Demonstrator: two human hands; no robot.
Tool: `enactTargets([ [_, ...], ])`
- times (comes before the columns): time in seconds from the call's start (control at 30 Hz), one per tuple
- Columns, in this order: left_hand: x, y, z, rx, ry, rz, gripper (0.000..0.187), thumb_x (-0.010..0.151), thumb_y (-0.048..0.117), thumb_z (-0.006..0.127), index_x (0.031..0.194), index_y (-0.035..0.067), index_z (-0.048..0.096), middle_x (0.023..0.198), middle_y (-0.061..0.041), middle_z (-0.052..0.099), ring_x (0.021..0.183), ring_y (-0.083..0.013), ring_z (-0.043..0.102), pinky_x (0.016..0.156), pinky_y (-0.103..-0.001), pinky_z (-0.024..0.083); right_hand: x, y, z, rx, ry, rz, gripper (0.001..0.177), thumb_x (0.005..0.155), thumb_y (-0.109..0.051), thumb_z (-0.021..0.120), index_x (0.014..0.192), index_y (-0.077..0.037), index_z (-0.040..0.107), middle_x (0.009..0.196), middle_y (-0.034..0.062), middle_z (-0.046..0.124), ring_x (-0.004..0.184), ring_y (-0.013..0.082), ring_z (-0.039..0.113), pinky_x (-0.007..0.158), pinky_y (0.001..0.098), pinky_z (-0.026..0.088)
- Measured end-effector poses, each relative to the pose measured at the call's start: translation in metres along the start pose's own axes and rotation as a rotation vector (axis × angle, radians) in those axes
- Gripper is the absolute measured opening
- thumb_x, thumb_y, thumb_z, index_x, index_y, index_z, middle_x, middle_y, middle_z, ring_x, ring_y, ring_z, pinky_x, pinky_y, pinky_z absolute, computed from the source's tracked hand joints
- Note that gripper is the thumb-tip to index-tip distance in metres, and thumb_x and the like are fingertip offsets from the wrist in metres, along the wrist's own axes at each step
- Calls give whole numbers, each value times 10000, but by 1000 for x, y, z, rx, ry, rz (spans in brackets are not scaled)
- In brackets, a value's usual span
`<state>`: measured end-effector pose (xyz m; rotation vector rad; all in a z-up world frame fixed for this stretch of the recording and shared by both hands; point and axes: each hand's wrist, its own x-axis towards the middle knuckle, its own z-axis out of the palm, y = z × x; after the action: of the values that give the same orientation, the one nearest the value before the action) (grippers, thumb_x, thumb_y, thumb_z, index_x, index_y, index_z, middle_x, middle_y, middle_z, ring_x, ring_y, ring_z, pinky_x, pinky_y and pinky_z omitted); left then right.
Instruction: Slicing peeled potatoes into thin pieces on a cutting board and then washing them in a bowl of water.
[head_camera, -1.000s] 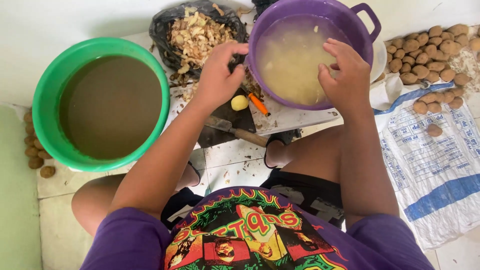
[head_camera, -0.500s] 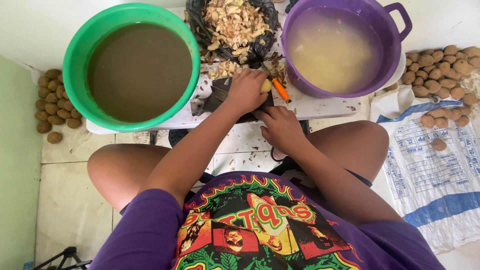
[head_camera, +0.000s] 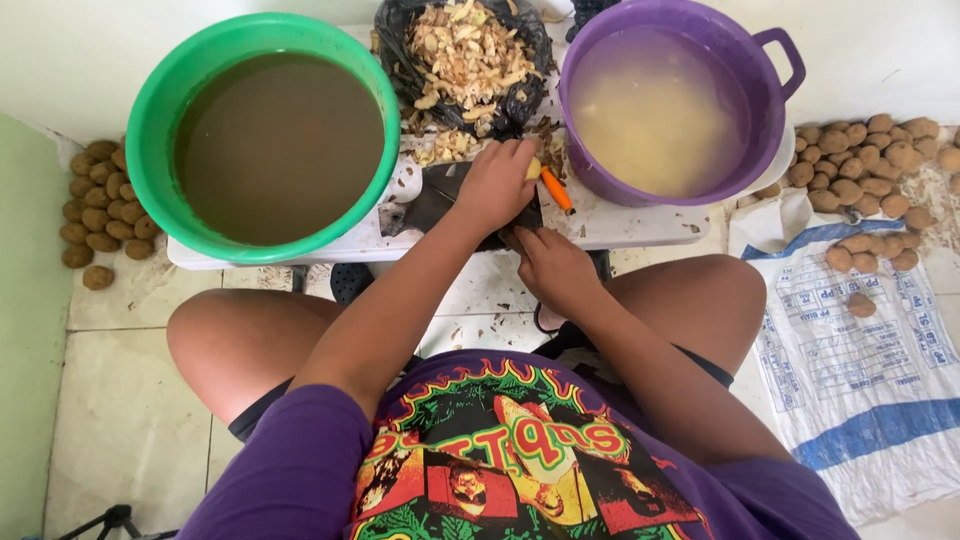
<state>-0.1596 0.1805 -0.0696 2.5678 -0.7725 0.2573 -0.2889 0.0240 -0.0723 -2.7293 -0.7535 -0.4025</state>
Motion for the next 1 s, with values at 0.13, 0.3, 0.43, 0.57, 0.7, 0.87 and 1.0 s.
enactTargets([
  [0.13,-38,20,-65,-281,257,-90,545,872,113,768,1362,7,555,1184,-230,654,1106,-455,652,942,-557,553,-2,7,-24,168,-106,189,400,990,-138,488,1335,28,605,1042,224,671,964,425,698,832,449,555],
  [0.3,-90,-10,-64,-298,469,-175,537,773,111,873,1244,6,639,1104,-164,692,1066,-364,673,951,-484,566,5,9,-52,273,-169,397,473,1028,-169,462,1449,34,535,1225,250,637,1143,418,653,958,464,521],
  [0.43,-111,-23,-53,-278,348,-310,543,779,125,893,1258,25,657,1144,-152,708,1080,-332,680,952,-451,576,5,3,-45,277,-189,424,483,1031,-230,502,1454,-1,538,1234,228,635,1135,418,656,945,475,528],
  [0.57,-114,-32,-43,-214,333,-303,545,768,132,909,1251,33,676,1133,-136,711,1071,-324,682,934,-442,585,0,4,-39,224,-213,412,475,1044,-332,546,1441,-72,564,1203,154,647,1123,362,676,920,442,547],
  [0.7,-112,-37,-40,-163,331,-261,547,759,143,908,1247,50,679,1147,-121,702,1061,-317,674,929,-452,578,-5,6,-42,83,-162,372,469,1001,-284,645,1419,-77,596,1166,147,649,1087,350,687,895,431,563],
  [0.87,-93,-34,-51,80,125,-163,696,803,275,804,1459,163,601,1122,-106,659,1036,-326,639,927,-475,522,-11,21,-26,-143,16,241,411,903,-201,749,1295,-103,675,1027,87,584,974,341,673,756,443,589],
  [1.0,-65,-33,-56,253,-79,-121,754,767,335,709,1497,196,584,1036,-122,664,992,-367,659,880,-523,523,-13,30,-14,-274,138,153,412,870,-205,781,1265,-155,676,1011,42,528,939,306,651,713,433,580],
])
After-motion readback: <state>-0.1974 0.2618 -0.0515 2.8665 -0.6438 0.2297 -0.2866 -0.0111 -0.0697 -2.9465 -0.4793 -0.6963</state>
